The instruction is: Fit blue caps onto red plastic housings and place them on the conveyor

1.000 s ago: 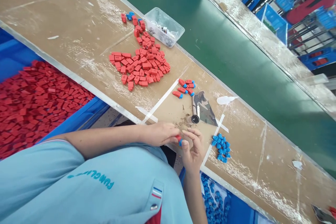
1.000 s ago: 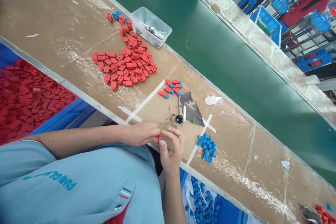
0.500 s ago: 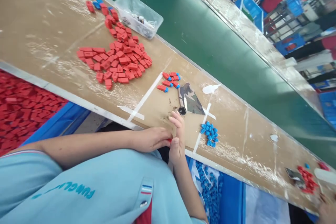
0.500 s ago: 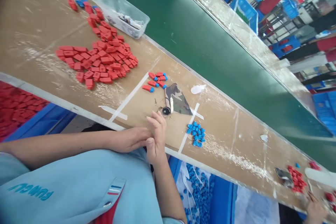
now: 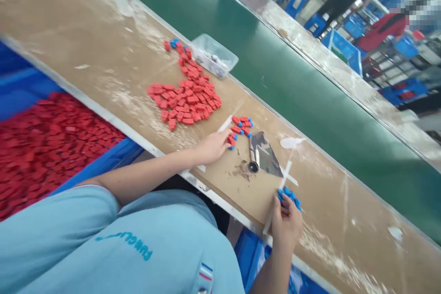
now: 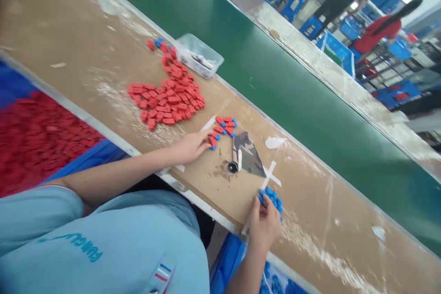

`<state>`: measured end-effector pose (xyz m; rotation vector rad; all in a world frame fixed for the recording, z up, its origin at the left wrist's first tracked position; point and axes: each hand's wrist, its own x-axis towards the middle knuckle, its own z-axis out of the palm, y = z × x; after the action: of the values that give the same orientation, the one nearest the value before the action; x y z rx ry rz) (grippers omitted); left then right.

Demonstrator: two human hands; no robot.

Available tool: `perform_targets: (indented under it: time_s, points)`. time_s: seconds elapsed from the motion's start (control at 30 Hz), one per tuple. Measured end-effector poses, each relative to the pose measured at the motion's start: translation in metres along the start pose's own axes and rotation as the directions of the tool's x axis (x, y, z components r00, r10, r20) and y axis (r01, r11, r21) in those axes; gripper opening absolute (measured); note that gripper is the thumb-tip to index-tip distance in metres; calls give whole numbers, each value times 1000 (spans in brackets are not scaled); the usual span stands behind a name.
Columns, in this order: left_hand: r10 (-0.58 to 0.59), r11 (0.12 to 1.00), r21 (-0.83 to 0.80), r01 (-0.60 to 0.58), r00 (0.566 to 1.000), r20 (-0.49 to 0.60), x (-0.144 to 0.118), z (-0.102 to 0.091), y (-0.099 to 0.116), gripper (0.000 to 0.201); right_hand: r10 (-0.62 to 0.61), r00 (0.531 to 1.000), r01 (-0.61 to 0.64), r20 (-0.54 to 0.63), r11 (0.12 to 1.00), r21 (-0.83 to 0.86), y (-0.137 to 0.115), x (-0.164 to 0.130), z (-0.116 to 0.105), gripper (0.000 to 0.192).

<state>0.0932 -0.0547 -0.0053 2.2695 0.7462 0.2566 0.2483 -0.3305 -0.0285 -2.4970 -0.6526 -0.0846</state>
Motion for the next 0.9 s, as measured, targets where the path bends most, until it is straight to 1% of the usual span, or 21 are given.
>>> perform_targets:
  time_s: [0.1,0.17,0.23,0.33,0.4,0.5,0.57,0.6,0.67,0.7,0.77,0.8,0.83,0.9]
  points:
    - [62,997,41,-60,996,-64,-10,-2,-11,38,96,995,-95,33,995,-34,4,4,0,42]
    - [86,992,107,-72,988,-127,-20,-12,-22,35,128,989,-126,80,992,-25,7,9,1,38]
    - [61,980,198,-17,974,-219,-31,-27,-34,24,157,981,-153,114,987,-44,10,12,1,35]
    - [-13,933,333,139,935,-355,-40,-50,-52,14,180,977,-166,112,978,-125,10,15,-1,28]
    - [-25,904,388,182,926,-377,-40,-59,-62,12,192,976,-178,106,975,-130,7,16,-3,24]
    - [7,902,406,149,933,-359,-37,-63,-71,7,274,949,-276,158,961,-14,4,16,-8,22]
    - [51,931,353,87,930,-364,-37,-61,-72,5,298,934,-322,198,941,105,2,14,-12,25]
    - [74,954,296,41,927,-368,-38,-59,-71,4,296,934,-331,201,928,170,1,12,-15,29]
    - [109,991,107,-75,927,-359,-42,-55,-67,5,281,941,-327,188,897,299,-4,6,-18,38]
    - [120,991,-12,-132,931,-345,-45,-52,-63,9,276,945,-322,176,876,358,-7,4,-18,43]
    - [148,948,-230,-221,943,-298,-49,-46,-54,19,254,955,-297,154,841,451,-17,-1,-17,49]
    - [170,917,-307,-254,947,-273,-51,-43,-49,21,235,962,-274,141,831,484,-23,-2,-16,49]
    - [196,890,-360,-281,947,-255,-52,-40,-44,22,211,968,-250,133,824,509,-28,-3,-15,48]
    - [246,850,-415,-324,941,-230,-53,-35,-35,19,157,978,-206,135,814,543,-39,-3,-11,46]
